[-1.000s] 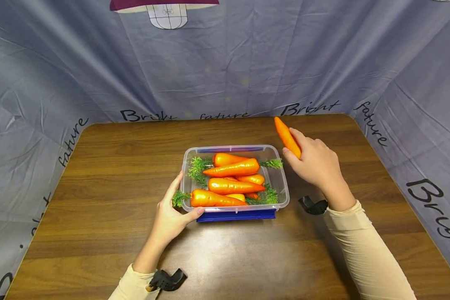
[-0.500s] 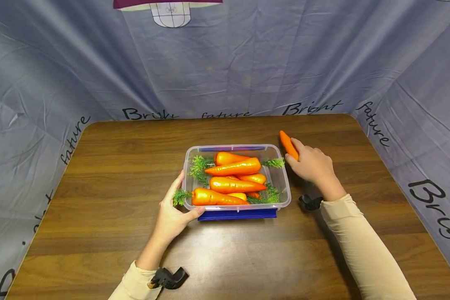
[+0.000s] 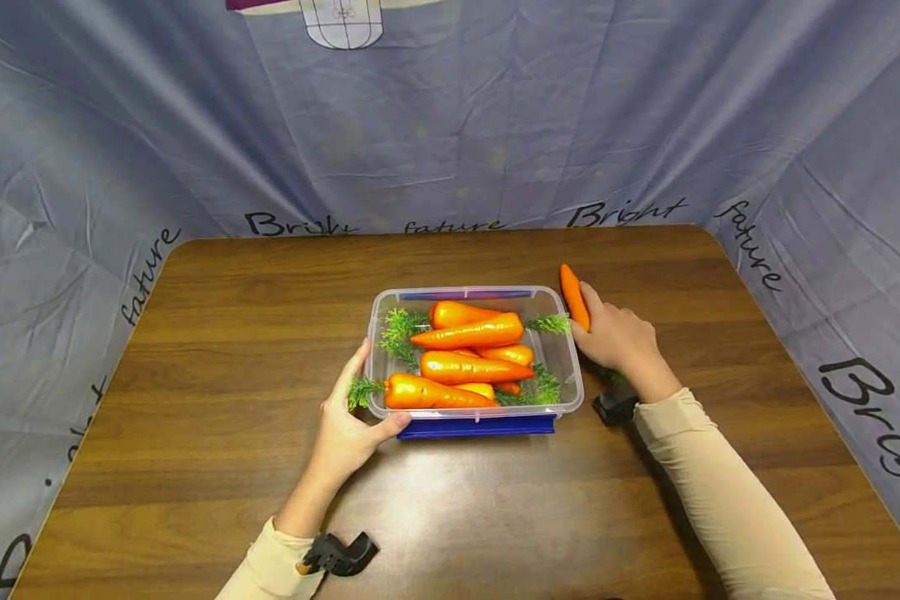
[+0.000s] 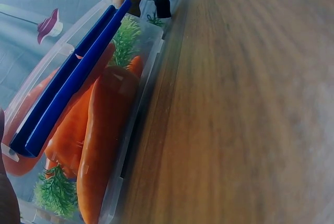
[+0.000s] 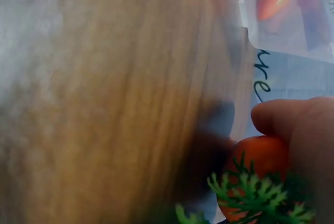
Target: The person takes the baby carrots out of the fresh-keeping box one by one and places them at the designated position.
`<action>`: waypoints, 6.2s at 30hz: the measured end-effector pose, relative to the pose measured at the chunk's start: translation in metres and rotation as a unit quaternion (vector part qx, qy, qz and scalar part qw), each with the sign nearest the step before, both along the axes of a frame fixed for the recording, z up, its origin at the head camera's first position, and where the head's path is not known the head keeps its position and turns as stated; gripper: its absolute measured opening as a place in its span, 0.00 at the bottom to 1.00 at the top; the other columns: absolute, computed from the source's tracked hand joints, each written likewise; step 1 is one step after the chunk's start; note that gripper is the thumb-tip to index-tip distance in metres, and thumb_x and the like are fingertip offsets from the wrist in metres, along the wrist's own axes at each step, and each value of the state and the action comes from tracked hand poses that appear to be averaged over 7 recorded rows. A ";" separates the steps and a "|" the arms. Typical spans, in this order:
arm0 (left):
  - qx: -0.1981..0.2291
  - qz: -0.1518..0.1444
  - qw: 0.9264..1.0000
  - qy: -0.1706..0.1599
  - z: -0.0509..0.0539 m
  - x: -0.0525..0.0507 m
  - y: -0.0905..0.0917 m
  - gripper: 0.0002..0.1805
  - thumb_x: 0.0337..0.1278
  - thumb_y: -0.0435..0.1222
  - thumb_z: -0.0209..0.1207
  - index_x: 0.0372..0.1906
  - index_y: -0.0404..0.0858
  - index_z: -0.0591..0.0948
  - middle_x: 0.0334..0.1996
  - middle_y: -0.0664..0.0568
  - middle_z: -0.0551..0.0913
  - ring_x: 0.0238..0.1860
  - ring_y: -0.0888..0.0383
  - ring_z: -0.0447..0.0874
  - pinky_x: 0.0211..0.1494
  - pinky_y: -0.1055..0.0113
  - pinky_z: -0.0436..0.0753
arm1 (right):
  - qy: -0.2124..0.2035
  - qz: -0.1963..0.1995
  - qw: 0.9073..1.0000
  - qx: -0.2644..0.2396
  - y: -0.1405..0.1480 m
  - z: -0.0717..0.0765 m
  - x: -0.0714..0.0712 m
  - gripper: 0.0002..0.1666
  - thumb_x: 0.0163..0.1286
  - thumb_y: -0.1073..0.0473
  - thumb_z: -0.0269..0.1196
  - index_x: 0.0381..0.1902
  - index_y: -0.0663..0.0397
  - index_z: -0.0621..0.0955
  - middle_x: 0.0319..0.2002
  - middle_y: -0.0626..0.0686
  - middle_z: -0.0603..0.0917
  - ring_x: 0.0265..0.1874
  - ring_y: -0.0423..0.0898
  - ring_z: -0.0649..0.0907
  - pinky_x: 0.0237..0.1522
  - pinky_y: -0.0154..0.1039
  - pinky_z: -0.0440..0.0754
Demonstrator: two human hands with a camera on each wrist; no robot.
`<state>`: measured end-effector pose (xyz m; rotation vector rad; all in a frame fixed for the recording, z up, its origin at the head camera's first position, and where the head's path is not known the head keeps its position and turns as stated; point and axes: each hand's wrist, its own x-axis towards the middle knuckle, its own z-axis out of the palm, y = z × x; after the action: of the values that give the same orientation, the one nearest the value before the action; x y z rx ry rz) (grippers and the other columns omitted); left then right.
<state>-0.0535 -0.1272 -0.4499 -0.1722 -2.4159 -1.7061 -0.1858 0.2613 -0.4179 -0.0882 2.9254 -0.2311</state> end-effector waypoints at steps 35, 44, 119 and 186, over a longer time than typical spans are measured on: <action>0.040 -0.024 0.998 0.029 -0.012 -0.003 0.000 0.58 0.34 0.34 0.78 0.76 0.56 0.61 0.76 0.57 0.62 0.74 0.51 0.64 0.73 0.77 0.62 | 0.191 0.322 0.927 -0.030 -0.076 0.061 0.023 0.34 0.71 0.37 0.58 0.72 0.38 0.69 0.58 0.51 0.80 0.54 0.56 0.77 0.55 0.55 0.74; 0.031 -0.024 0.999 0.029 -0.012 -0.003 0.000 0.58 0.35 0.38 0.79 0.76 0.57 0.60 0.76 0.58 0.63 0.73 0.50 0.65 0.72 0.77 0.62 | 0.172 0.352 0.920 0.018 -0.087 0.047 0.025 0.36 0.70 0.33 0.57 0.73 0.33 0.68 0.60 0.50 0.79 0.59 0.55 0.76 0.61 0.56 0.69; 0.016 -0.018 0.998 0.057 -0.015 -0.003 0.000 0.58 0.34 0.37 0.78 0.76 0.52 0.61 0.75 0.54 0.64 0.71 0.43 0.68 0.71 0.78 0.64 | 0.205 0.149 0.964 -0.087 -0.027 0.081 0.022 0.39 0.72 0.42 0.55 0.78 0.28 0.57 0.40 0.54 0.84 0.35 0.52 0.79 0.26 0.50 0.75; 0.041 -0.029 0.997 0.064 -0.019 -0.007 -0.002 0.59 0.33 0.49 0.79 0.76 0.48 0.62 0.75 0.49 0.65 0.71 0.40 0.67 0.71 0.80 0.62 | -0.051 0.054 0.997 -0.002 0.065 0.006 -0.024 0.45 0.77 0.31 0.36 0.81 0.43 0.38 0.70 0.76 0.62 0.63 0.77 0.69 0.54 0.73 0.71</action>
<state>-0.0602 -0.1295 -0.4694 -0.3331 -2.2675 -1.7574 -0.2101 0.3265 -0.4119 -0.2267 2.8094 -0.2184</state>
